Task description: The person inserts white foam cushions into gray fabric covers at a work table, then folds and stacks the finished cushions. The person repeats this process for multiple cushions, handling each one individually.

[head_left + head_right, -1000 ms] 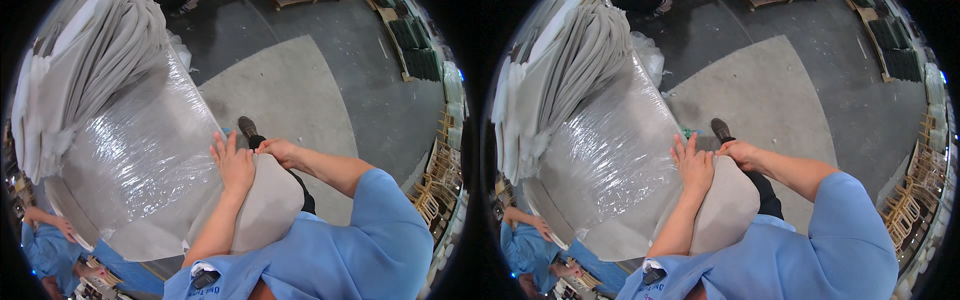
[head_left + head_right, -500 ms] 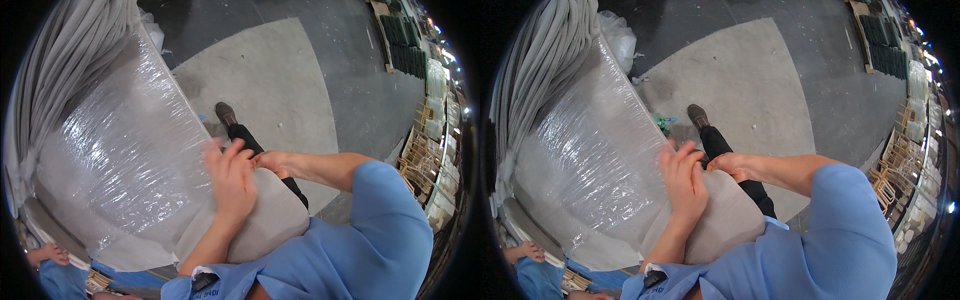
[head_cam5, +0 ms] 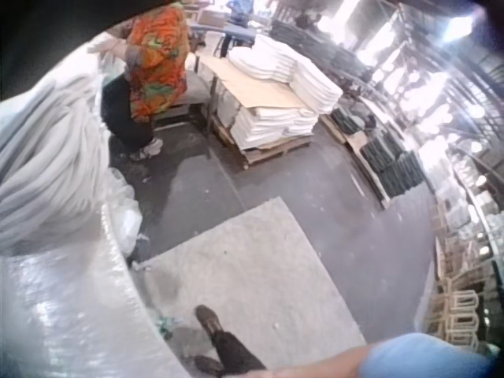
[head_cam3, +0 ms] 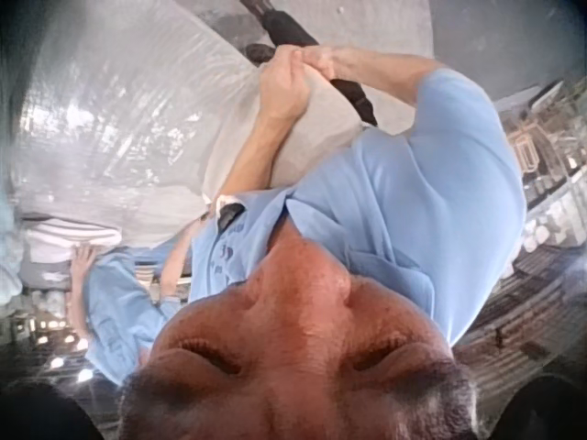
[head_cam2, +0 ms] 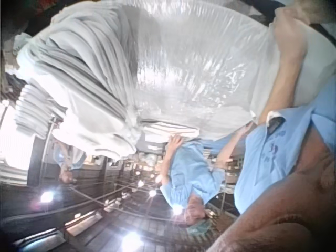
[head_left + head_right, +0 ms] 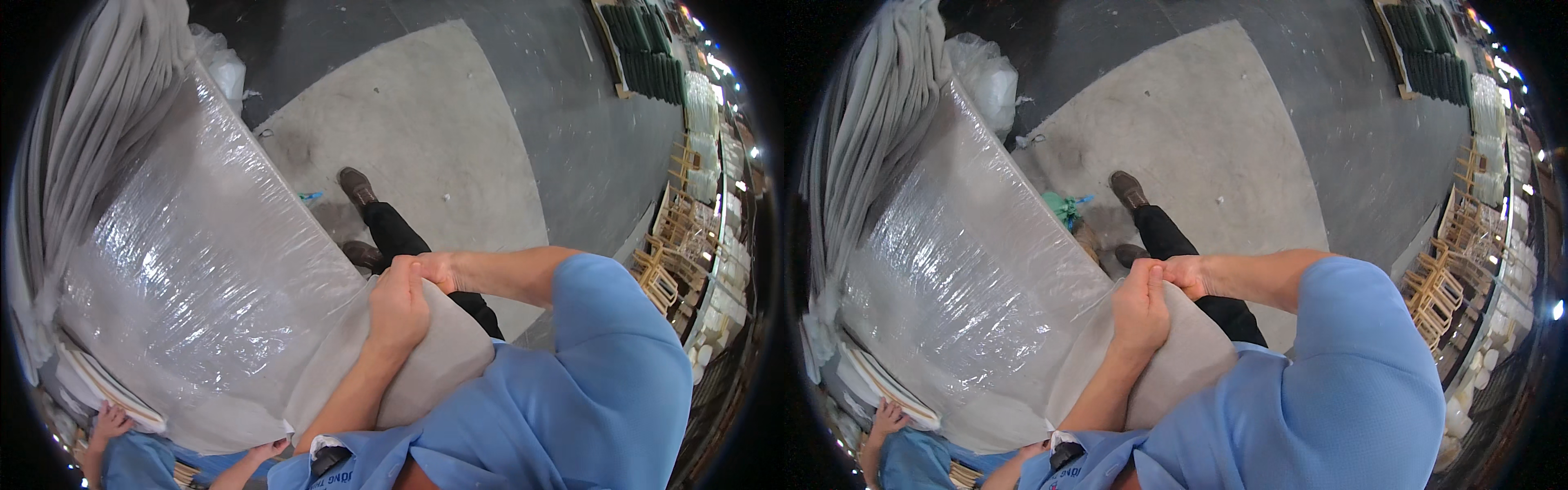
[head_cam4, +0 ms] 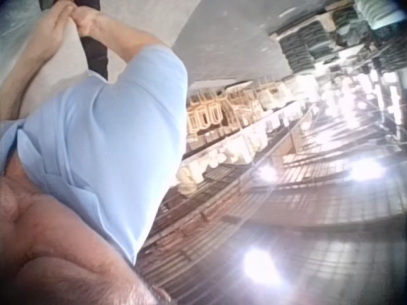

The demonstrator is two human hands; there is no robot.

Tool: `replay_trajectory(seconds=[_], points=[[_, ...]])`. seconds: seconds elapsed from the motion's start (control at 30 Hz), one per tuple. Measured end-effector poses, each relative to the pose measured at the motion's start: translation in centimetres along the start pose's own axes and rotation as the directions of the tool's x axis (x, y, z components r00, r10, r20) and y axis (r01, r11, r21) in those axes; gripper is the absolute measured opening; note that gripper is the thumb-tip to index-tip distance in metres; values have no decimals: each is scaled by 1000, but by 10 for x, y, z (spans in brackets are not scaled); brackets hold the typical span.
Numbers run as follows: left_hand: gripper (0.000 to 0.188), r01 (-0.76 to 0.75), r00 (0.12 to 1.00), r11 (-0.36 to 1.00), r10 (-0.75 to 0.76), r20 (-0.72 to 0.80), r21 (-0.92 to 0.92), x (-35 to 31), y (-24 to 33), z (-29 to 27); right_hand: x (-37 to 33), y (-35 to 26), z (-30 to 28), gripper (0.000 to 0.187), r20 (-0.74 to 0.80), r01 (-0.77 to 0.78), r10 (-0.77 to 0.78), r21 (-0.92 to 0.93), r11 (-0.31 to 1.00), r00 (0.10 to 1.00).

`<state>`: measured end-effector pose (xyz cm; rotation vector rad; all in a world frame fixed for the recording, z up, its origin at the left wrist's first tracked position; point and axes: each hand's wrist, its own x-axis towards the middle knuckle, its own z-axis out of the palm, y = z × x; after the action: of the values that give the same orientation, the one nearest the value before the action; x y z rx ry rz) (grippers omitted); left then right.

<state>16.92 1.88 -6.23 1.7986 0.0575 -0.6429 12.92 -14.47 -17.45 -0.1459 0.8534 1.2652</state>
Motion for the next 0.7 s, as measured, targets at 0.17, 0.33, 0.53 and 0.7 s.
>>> replay_trajectory(seconds=[0.17,0.33,0.53,0.7], points=[[24,57,998,998,-57,-21,38,1,8,-2,-21,9,21,19,-267,256,-273,-98,962,924],[25,76,997,993,-74,-29,95,3,5,-3,-87,28,53,28,-191,681,-769,-370,632,610],[32,178,984,981,-180,-13,-81,1,7,-16,-91,58,105,47,153,807,-867,-470,358,474],[38,-38,994,958,7,-108,-283,-32,-13,-46,-64,41,93,50,218,835,-877,-468,291,428]])
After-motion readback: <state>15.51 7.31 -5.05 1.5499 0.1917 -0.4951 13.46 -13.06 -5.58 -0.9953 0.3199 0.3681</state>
